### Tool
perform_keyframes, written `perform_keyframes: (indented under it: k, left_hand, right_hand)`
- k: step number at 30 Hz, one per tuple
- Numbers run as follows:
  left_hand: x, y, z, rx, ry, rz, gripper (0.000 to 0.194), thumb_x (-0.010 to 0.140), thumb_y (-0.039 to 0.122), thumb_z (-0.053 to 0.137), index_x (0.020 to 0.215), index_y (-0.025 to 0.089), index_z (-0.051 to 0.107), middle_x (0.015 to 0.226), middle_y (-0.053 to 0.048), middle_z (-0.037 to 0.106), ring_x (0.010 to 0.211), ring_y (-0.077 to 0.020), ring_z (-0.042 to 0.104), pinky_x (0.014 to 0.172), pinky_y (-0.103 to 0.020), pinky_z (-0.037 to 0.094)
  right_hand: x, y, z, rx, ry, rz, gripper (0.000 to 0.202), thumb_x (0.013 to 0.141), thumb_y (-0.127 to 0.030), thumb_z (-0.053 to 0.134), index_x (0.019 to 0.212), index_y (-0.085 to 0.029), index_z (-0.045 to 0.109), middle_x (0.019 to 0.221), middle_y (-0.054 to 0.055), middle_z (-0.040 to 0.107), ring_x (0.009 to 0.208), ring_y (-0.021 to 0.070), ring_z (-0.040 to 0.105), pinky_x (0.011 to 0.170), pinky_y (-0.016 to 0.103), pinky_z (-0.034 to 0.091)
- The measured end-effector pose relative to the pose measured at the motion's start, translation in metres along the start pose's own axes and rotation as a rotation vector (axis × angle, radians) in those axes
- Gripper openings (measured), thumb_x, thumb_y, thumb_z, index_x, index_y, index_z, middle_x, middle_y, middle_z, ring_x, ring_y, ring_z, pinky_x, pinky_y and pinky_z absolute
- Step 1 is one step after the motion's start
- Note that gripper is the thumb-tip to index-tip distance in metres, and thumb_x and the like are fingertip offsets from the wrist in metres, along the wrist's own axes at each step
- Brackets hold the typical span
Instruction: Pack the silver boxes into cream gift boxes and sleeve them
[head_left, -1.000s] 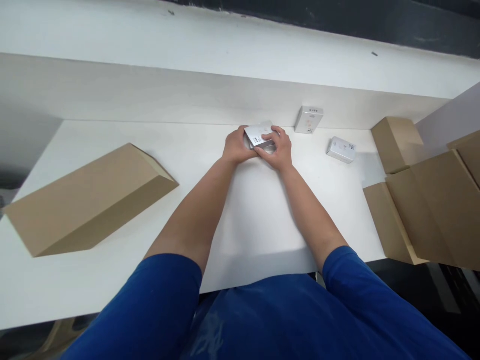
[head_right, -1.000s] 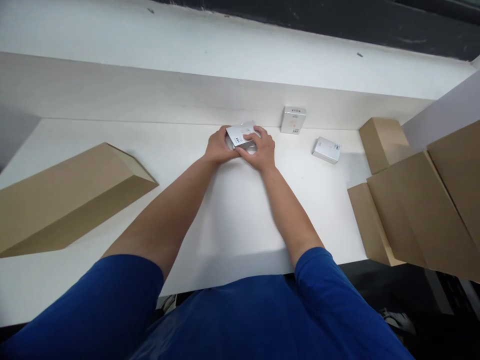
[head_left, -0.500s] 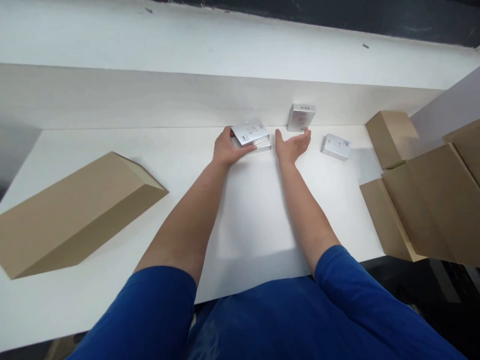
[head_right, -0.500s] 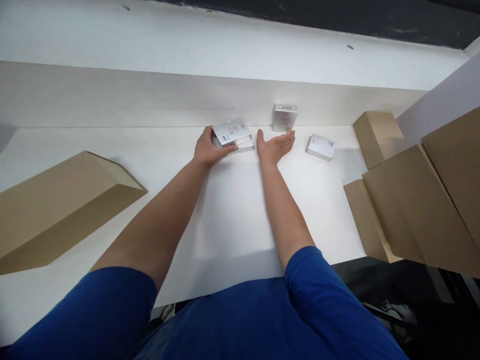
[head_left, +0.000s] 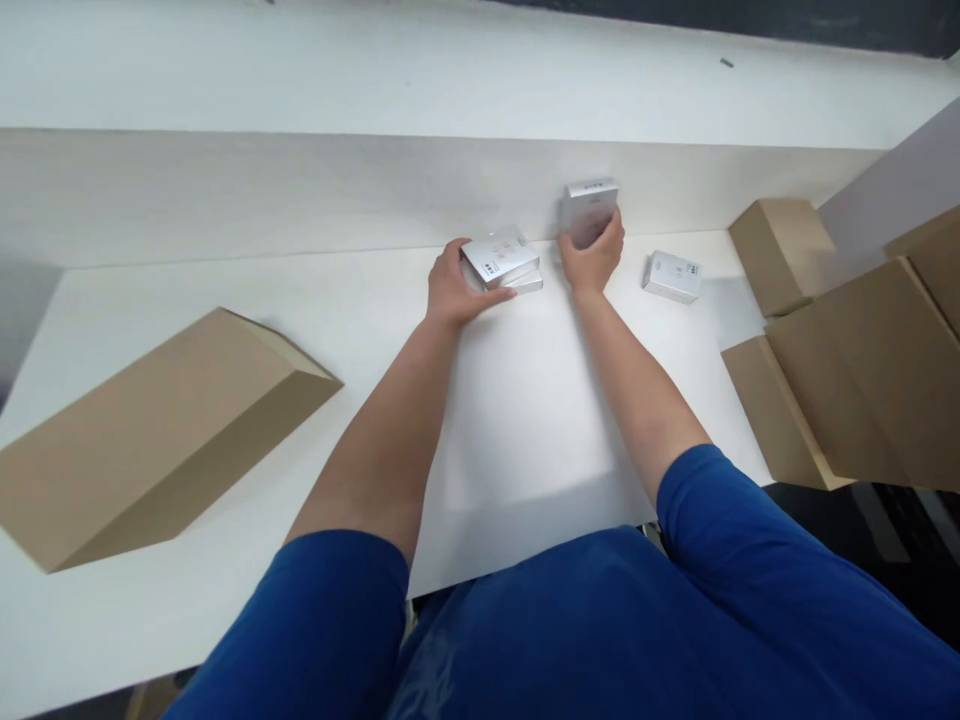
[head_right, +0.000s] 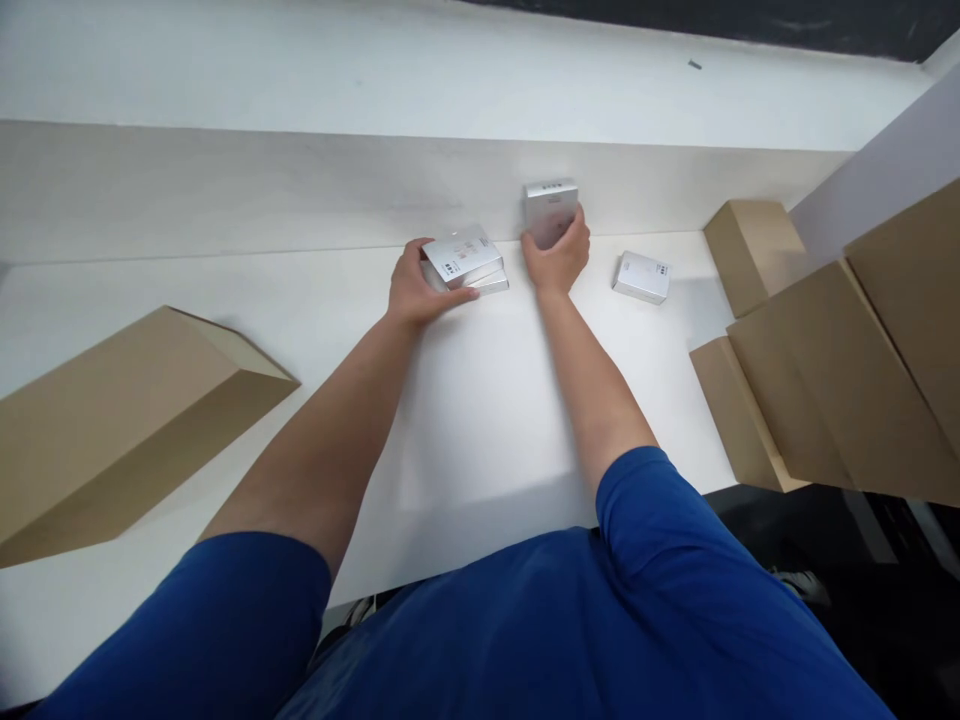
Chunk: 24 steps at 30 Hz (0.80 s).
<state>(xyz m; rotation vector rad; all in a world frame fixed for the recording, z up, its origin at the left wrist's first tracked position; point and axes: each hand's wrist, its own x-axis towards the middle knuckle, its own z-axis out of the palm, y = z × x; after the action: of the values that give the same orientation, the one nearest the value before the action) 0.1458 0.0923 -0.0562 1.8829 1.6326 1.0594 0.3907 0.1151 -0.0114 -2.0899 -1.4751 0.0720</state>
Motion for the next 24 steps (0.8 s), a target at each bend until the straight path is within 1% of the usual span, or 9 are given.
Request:
perform_keyframes:
  k: [3,7,10,12,15,17,19,21,24]
  left_hand:
    - [-0.003,0.008,-0.004,-0.054,-0.02,-0.039,0.105,0.056,0.054,0.103,0.145,0.024,0.056,0.14,-0.014,0.07,0.134,-0.0386,0.067,0.117,-0.051,0.053]
    - [-0.005,0.014,-0.008,-0.085,-0.034,-0.09,0.105,0.057,0.054,0.101,0.146,0.025,0.054,0.139,-0.014,0.071,0.131,-0.0394,0.069,0.116,-0.052,0.055]
    - [-0.006,0.013,-0.008,-0.085,-0.001,-0.126,0.105,0.056,0.054,0.101,0.145,0.027,0.053,0.14,-0.014,0.07,0.132,-0.0412,0.068,0.116,-0.057,0.056]
    - [-0.006,0.012,-0.008,-0.09,0.023,-0.143,0.104,0.056,0.054,0.1,0.144,0.028,0.053,0.139,-0.014,0.071,0.131,-0.0416,0.069,0.116,-0.06,0.056]
    - [-0.009,0.013,-0.008,-0.093,0.045,-0.153,0.103,0.055,0.054,0.1,0.143,0.028,0.054,0.138,-0.014,0.072,0.131,-0.0414,0.069,0.117,-0.061,0.056]
    - [-0.011,0.016,-0.009,-0.076,0.057,-0.161,0.1,0.056,0.054,0.1,0.141,0.027,0.055,0.137,-0.014,0.072,0.13,-0.0413,0.069,0.116,-0.061,0.057]
    - [-0.013,0.019,-0.011,-0.054,0.072,-0.176,0.097,0.056,0.055,0.099,0.137,0.024,0.057,0.134,-0.015,0.073,0.128,-0.0419,0.07,0.114,-0.061,0.058]
    - [-0.016,0.022,-0.012,-0.036,0.094,-0.193,0.095,0.056,0.056,0.098,0.134,0.023,0.057,0.131,-0.016,0.073,0.125,-0.043,0.07,0.113,-0.062,0.058]
    - [-0.02,0.021,-0.015,-0.021,0.122,-0.219,0.094,0.054,0.059,0.098,0.131,0.023,0.058,0.131,-0.016,0.073,0.126,-0.0439,0.07,0.112,-0.063,0.059]
  right_hand:
    - [-0.021,0.002,-0.007,0.034,-0.051,-0.05,0.095,0.101,-0.049,0.051,0.177,-0.01,0.009,0.166,0.027,0.046,0.16,0.0386,0.043,0.128,0.059,0.04]
    - [-0.06,0.014,-0.017,-0.059,-0.165,-0.082,0.096,0.097,-0.056,0.058,0.172,-0.005,0.027,0.153,0.027,0.057,0.146,0.0415,0.053,0.13,0.059,0.036]
    - [-0.084,0.035,-0.032,-0.133,-0.259,-0.225,0.099,0.098,-0.064,0.059,0.173,-0.006,0.029,0.16,0.026,0.053,0.153,0.0417,0.045,0.136,0.06,0.025]
    - [-0.085,0.055,-0.049,-0.166,-0.322,-0.288,0.111,0.095,-0.074,0.061,0.176,-0.009,0.022,0.173,0.026,0.04,0.165,0.0424,0.031,0.14,0.063,0.013]
    - [-0.054,0.091,-0.084,-0.222,-0.305,-0.247,0.116,0.094,-0.084,0.054,0.177,-0.012,0.017,0.185,0.023,0.017,0.175,0.0431,0.007,0.139,0.068,-0.002]
    - [-0.02,0.114,-0.107,-0.268,-0.266,-0.136,0.106,0.101,-0.081,0.043,0.176,-0.01,0.02,0.185,0.025,0.016,0.175,0.0431,0.004,0.138,0.07,-0.004]
    - [0.015,0.132,-0.127,-0.324,-0.345,-0.092,0.093,0.105,-0.071,0.044,0.174,-0.01,0.029,0.185,0.024,0.02,0.176,0.0414,0.004,0.138,0.072,-0.002]
    - [0.042,0.143,-0.14,-0.351,-0.448,-0.053,0.076,0.106,-0.056,0.047,0.168,-0.012,0.041,0.18,0.024,0.034,0.174,0.0411,0.014,0.138,0.072,0.006]
    - [0.06,0.148,-0.148,-0.345,-0.536,-0.012,0.064,0.1,-0.045,0.059,0.156,-0.014,0.058,0.162,0.025,0.057,0.158,0.0412,0.047,0.131,0.065,0.034]
